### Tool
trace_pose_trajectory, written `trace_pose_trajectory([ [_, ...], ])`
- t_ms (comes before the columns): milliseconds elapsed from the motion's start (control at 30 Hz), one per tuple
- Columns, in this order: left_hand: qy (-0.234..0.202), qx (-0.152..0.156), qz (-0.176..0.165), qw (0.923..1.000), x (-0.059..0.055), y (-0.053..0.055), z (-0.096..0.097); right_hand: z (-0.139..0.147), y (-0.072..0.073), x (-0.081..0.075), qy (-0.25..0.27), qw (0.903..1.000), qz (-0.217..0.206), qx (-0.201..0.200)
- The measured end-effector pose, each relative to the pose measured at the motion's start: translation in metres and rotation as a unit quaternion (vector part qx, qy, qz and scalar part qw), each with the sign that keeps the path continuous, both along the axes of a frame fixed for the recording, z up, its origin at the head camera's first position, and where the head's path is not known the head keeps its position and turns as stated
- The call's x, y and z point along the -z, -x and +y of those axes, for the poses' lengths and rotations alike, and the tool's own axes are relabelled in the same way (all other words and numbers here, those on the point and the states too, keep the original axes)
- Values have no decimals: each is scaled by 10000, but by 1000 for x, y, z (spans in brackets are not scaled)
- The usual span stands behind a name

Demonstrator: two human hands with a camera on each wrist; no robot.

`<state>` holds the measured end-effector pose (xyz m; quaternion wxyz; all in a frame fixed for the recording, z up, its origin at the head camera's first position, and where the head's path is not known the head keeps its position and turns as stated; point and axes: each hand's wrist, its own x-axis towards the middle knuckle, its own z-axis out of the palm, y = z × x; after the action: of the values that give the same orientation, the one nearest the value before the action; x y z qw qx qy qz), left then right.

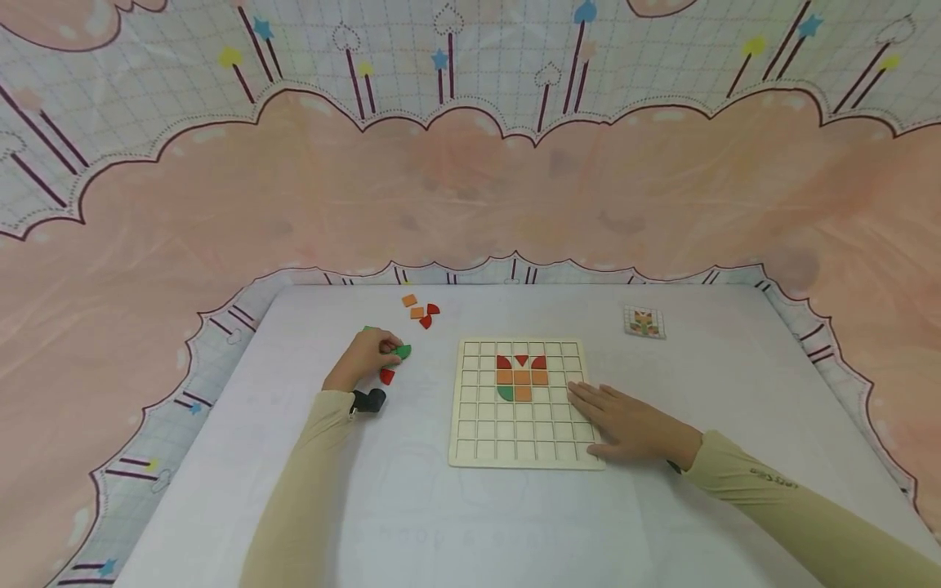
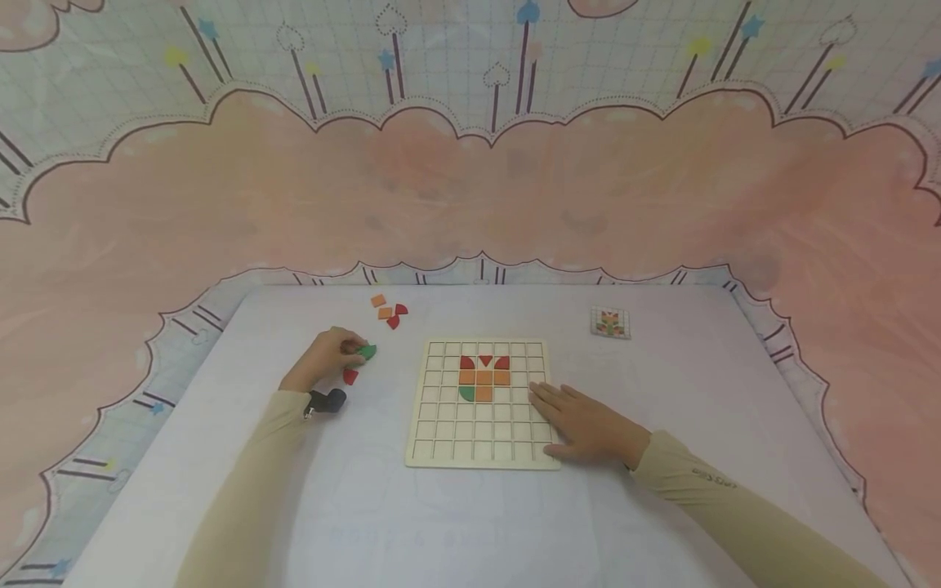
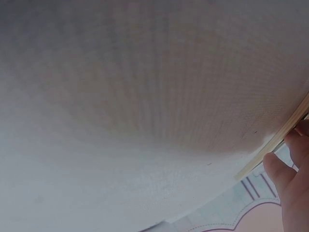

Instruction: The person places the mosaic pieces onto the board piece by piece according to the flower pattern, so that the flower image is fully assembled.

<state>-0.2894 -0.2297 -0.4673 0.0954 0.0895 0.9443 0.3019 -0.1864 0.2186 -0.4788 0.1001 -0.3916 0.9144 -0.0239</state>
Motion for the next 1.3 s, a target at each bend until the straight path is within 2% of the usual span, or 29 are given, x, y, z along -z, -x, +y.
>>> trace_pose_trajectory([
  [233,-97,5,36,9999,0,-2,8,0,0,0,20,10000,39,-19],
  [467,8,-10,57,10000,-4,-2,16,1,0,0,100,9999,104,-87],
  [667,76,156,199,9996,-5,-2,24,4,1,4,169,9994,272,-142],
  [833,233,293,74,9993,-1,0,21,3,1,4,179,9994,223,-180],
  [1067,183,369,-122,9991,0,4,16,2,0,1,72,9997,172,-146],
  [1300,286,568,58,9980,2,6,15,2,0,1,69,9998,149,-140],
])
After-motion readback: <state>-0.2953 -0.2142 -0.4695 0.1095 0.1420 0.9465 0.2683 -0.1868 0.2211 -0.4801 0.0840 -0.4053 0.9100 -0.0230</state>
